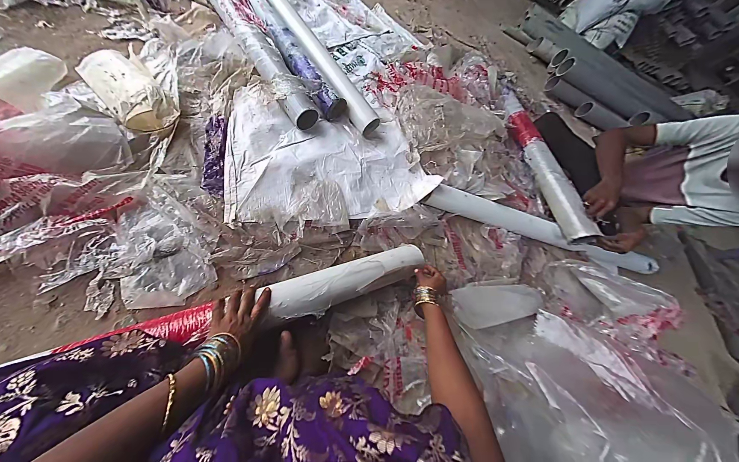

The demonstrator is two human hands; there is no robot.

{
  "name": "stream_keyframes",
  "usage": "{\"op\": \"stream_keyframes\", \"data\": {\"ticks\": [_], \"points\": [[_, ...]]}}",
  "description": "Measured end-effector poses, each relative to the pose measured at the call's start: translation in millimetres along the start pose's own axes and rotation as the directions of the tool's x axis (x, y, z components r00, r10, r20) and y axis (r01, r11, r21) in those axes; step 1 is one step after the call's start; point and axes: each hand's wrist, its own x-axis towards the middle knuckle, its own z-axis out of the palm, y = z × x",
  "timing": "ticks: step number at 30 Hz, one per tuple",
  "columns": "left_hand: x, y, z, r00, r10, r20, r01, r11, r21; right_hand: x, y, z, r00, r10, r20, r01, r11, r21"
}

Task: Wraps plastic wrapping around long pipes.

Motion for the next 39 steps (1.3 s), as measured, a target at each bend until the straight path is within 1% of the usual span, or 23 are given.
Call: {"op": "stream_keyframes", "data": {"ticks": [3, 6, 9, 11, 12, 13, 14, 16, 17, 18, 19, 21, 24, 26, 28, 30, 34, 39], "points": [[1, 1, 0, 1.000, -0.009, 0.007, 0.009, 1.000, 0.020, -1, 2, 9, 0.998, -0.019, -0.059, 0.018, 1.000, -0.017], [0, 1, 1, 1.000, -0.012, 0.010, 0.012, 1.000, 0.028, -7, -4, 9, 0.997, -0.005, -0.077, 0.004, 1.000, -0.016], [1, 1, 1, 1.000, -0.014, 0.007, 0.014, 1.000, 0.025, -20, -16, 8, 1.000, -0.010, -0.026, 0.010, 1.000, -0.002], [0, 2, 0, 1.000, -0.013, 0.010, 0.012, 1.000, 0.018, -32, -26, 6, 0.996, 0.012, 0.088, -0.013, 1.000, 0.011], [0, 1, 0, 1.000, -0.010, 0.007, 0.010, 1.000, 0.016, -38, -31, 4, 0.986, 0.049, 0.159, -0.056, 0.998, 0.042], [-1, 1, 0, 1.000, -0.008, 0.011, 0.008, 1.000, 0.014, -44, -34, 3, 0.970, 0.098, 0.221, -0.126, 0.985, 0.116], [0, 0, 0, 1.000, -0.005, 0.007, 0.005, 1.000, 0.013, -48, -38, 2, 0.948, 0.153, 0.280, -0.219, 0.950, 0.222], [0, -1, 3, 1.000, 0.008, -0.011, -0.008, 1.000, 0.006, -51, -42, -7, 0.894, 0.238, 0.379, -0.391, 0.828, 0.403], [0, -2, 4, 1.000, 0.014, -0.021, -0.014, 1.000, -0.005, -49, -40, -13, 0.882, 0.241, 0.404, -0.418, 0.796, 0.438], [0, -2, 4, 1.000, 0.013, -0.020, -0.013, 1.000, -0.012, -44, -37, -18, 0.893, 0.218, 0.393, -0.392, 0.805, 0.445], [0, -2, 4, 1.000, 0.011, -0.019, -0.011, 1.000, -0.013, -37, -33, -21, 0.917, 0.199, 0.347, -0.345, 0.831, 0.436], [0, -1, 3, 1.000, 0.001, -0.006, -0.001, 1.000, -0.006, -20, -24, -23, 0.961, 0.177, 0.214, -0.249, 0.890, 0.383], [0, 0, 2, 1.000, -0.007, 0.004, 0.007, 1.000, -0.014, -7, -25, -26, 0.984, 0.145, 0.101, -0.169, 0.942, 0.292], [-1, 0, 2, 1.000, -0.007, -0.007, 0.007, 1.000, -0.013, -2, -28, -24, 0.990, 0.135, 0.049, -0.141, 0.974, 0.179], [-1, 0, 4, 1.000, -0.008, -0.017, 0.008, 1.000, -0.002, 2, -31, -20, 0.988, 0.153, 0.024, -0.154, 0.987, 0.053], [0, 1, 4, 1.000, -0.011, -0.013, 0.011, 1.000, 0.001, 4, -31, -14, 0.987, 0.163, 0.001, -0.163, 0.987, 0.003], [-1, 1, 2, 1.000, -0.014, 0.002, 0.014, 1.000, 0.008, 4, -32, -9, 0.983, 0.181, -0.004, -0.181, 0.981, 0.069], [0, 2, 2, 1.000, -0.016, 0.010, 0.016, 1.000, 0.001, 3, -27, -6, 0.977, 0.213, 0.021, -0.212, 0.948, 0.236]]}}
